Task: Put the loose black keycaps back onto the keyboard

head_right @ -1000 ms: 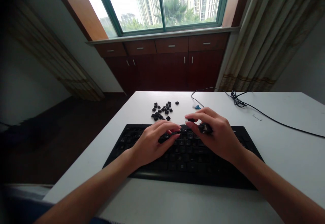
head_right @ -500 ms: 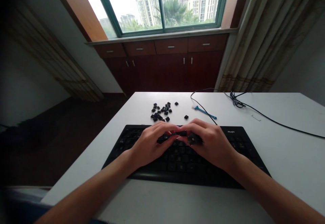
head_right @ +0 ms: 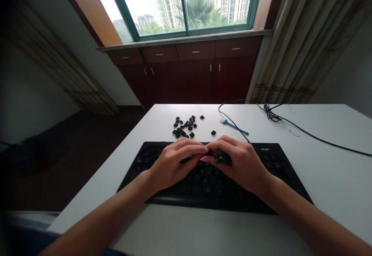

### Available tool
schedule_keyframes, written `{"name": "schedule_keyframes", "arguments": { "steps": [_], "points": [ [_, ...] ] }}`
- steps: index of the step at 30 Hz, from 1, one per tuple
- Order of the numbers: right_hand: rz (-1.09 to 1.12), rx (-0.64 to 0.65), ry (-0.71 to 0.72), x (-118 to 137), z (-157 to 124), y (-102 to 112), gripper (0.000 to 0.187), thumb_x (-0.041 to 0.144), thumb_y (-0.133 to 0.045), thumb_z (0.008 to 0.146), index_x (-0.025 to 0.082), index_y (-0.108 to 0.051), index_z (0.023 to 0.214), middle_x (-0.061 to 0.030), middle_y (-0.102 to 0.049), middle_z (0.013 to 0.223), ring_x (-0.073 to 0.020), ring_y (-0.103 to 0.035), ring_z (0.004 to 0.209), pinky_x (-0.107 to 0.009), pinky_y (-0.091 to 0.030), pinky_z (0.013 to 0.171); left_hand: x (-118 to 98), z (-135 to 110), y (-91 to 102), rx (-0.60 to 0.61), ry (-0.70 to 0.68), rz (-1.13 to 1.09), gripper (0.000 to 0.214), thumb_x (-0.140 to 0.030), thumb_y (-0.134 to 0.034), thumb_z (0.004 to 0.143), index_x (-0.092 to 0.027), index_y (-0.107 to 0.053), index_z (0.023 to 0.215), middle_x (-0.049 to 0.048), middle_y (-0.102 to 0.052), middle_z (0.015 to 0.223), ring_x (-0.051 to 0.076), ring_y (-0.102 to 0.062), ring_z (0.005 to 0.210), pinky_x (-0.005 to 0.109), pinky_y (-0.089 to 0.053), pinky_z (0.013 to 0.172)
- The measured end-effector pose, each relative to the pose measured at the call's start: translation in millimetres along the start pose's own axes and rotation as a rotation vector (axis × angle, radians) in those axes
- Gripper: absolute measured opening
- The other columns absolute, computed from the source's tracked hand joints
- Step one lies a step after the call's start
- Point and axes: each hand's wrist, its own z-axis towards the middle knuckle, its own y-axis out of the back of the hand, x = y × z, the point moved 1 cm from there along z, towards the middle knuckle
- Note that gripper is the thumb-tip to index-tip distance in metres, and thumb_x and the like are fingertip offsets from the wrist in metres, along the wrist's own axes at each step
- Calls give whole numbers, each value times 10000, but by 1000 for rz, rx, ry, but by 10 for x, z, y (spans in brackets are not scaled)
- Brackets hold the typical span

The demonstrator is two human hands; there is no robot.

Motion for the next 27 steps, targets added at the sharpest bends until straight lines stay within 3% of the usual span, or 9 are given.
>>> {"name": "schedule_keyframes", "arguments": {
  "steps": [9, 12, 15, 19, 27],
  "points": [
    [-22, -14, 17, -4, -2, -14, 233, 298, -647, 919, 255, -688, 1144, -61, -709, 1012, -191, -687, 858, -326, -582, 769, -2, -3, -14, -6, 6, 24, 276, -103, -563, 928, -191, -608, 1186, 70, -703, 1097, 171, -645, 982, 338, -558, 879],
    [-49, -28, 14, -22, 19, 13, 314, 270, -618, 924, 274, -666, 1235, -76, -700, 1088, -209, -692, 915, -351, -594, 800, -2, 0, -14, -33, 44, 40, 278, -134, -565, 936, -197, -586, 1206, 69, -702, 1096, 176, -650, 987, 352, -562, 883],
    [-47, -33, -39, -56, 46, 76, 267, 280, -627, 923, 265, -675, 1185, -71, -716, 1098, -215, -700, 934, -362, -594, 826, 3, -3, -16, -32, 95, 72, 260, -163, -570, 939, -191, -583, 1197, 72, -695, 1093, 184, -645, 981, 366, -558, 882],
    [-5, 115, -41, -126, 45, 125, 133, 273, -650, 910, 255, -719, 1022, -37, -747, 1064, -209, -714, 956, -349, -590, 862, 15, -10, -18, 6, 156, 130, 231, -204, -571, 945, -190, -599, 1173, 67, -682, 1088, 198, -629, 983, 375, -545, 877],
    [-121, 312, 32, -179, -18, 120, 304, 118, -613, 865, 272, -724, 1103, -8, -735, 1176, -213, -719, 988, -349, -589, 861, 32, -22, -34, 70, 176, 187, 188, -228, -540, 959, -202, -634, 1120, 68, -677, 1087, 216, -618, 990, 373, -537, 864]
  ]
}}
